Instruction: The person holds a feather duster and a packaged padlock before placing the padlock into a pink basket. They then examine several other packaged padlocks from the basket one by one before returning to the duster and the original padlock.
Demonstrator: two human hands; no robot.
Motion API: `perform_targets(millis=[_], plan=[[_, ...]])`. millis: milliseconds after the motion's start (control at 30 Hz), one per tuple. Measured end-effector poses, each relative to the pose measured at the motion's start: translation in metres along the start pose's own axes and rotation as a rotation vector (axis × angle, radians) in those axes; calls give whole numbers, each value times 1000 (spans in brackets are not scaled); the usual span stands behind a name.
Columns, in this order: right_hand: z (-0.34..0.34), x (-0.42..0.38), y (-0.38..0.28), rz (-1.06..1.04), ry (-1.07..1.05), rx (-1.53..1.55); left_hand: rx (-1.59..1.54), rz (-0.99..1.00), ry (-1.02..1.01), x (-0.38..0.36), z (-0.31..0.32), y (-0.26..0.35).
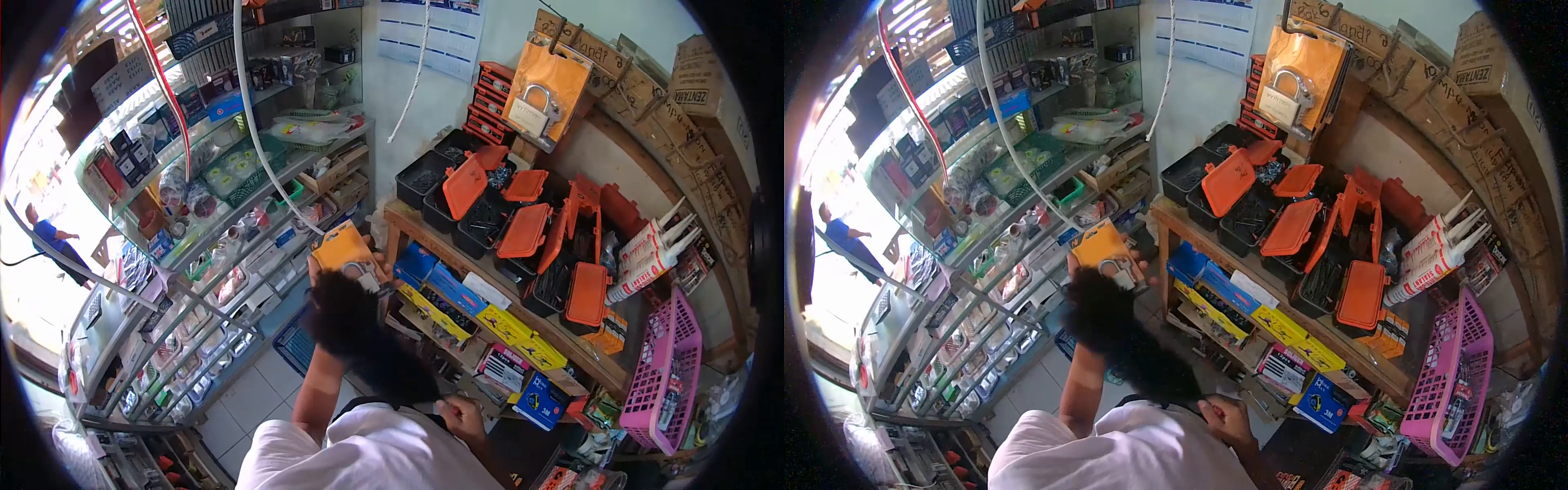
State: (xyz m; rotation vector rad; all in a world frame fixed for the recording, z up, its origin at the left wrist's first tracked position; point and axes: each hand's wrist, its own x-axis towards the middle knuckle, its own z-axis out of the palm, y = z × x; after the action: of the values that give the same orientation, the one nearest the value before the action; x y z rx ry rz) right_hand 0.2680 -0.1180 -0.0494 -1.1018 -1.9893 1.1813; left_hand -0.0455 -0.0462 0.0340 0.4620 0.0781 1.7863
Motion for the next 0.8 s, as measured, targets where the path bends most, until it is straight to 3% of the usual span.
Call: perform_targets(millis=[33,67,133,200,267,300,367,400,467,533,600,633,667,733,800], plan=[[0,0,5,2,-3,2,-2,-29,-131,2,1,1],[0,2,12,18,42,27,-1,-28,-128,3,4,2],[-1,2,20,33,78,47,-69,58,292,3,12,3],[-3,2,16,-7,13,47,-58,65,211,1,0,5],[-5,0,18,35,29,57,-25,-52,-127,2,-3,8],[-5,-1,18,80,49,67,-24,-50,-127,3,-1,9],[-5,0,16,95,38,100,-147,27,258,5,7,9],[-5,0,14,112,28,133,-147,26,261,3,5,9],[-6,-1,12,45,14,89,-63,-103,-22,1,-3,9],[-8,1,17,-27,5,39,2,-117,-95,4,-6,7],[-6,0,23,144,112,200,-42,22,386,5,28,4],[-7,-2,24,144,115,198,-255,-17,160,4,-18,4],[-10,0,12,116,72,151,-257,-19,159,5,-23,2],[-12,0,6,90,32,104,106,-163,-9,6,-30,-2],[-15,1,8,71,104,120,67,-187,14,3,-3,-4]])
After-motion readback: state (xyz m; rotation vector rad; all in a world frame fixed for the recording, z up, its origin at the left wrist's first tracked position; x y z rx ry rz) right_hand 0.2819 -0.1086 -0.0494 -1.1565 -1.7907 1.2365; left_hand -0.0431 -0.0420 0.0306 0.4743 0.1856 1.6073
